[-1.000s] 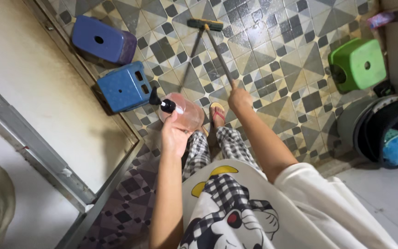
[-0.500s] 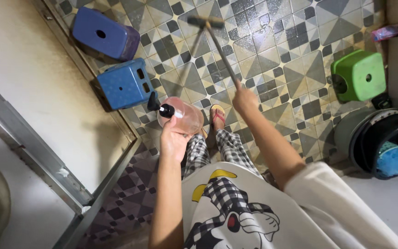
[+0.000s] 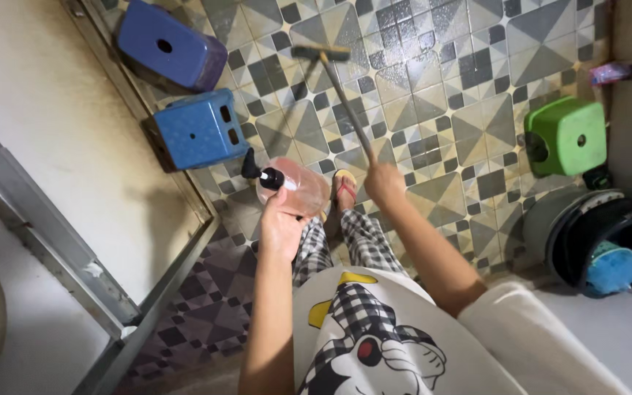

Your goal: The person mops a tiled bathroom floor using a long-handled mop and a pink liquid soap dispenser. They repeatedly apply soap to the floor and scrub the surface, moving around small plastic stools and a large water basin.

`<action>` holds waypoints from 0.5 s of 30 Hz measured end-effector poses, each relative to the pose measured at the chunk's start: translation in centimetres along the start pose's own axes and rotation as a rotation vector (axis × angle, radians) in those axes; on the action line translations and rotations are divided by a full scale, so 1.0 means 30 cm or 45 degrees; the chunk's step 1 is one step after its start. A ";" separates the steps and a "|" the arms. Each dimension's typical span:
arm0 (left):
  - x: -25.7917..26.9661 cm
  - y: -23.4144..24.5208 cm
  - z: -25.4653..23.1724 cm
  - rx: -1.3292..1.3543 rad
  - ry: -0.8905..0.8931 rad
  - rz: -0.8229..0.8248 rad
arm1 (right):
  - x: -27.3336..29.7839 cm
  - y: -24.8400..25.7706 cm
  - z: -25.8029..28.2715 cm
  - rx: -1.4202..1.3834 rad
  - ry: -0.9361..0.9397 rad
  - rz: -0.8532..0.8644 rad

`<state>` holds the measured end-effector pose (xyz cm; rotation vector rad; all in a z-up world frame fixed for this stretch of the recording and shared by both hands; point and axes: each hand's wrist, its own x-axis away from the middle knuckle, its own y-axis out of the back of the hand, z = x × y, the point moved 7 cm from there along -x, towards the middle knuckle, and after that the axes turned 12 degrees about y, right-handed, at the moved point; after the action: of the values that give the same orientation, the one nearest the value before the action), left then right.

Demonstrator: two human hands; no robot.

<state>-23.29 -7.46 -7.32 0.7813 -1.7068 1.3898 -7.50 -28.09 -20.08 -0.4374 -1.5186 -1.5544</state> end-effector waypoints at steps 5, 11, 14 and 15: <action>0.006 0.016 -0.008 0.019 -0.012 0.010 | -0.364 0.135 0.040 0.024 0.118 -0.077; 0.042 0.041 -0.004 0.059 -0.039 0.001 | -0.180 0.025 0.129 0.182 0.239 -0.023; 0.043 0.083 -0.008 0.111 -0.047 -0.028 | 0.071 -0.088 0.152 0.225 0.278 0.103; 0.040 0.102 -0.007 0.130 -0.038 -0.037 | 0.109 -0.099 0.175 0.290 0.337 0.051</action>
<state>-26.43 -6.60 -7.77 0.8840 -1.6512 1.4615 -13.28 -24.80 -18.42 -0.1255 -1.4487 -1.3302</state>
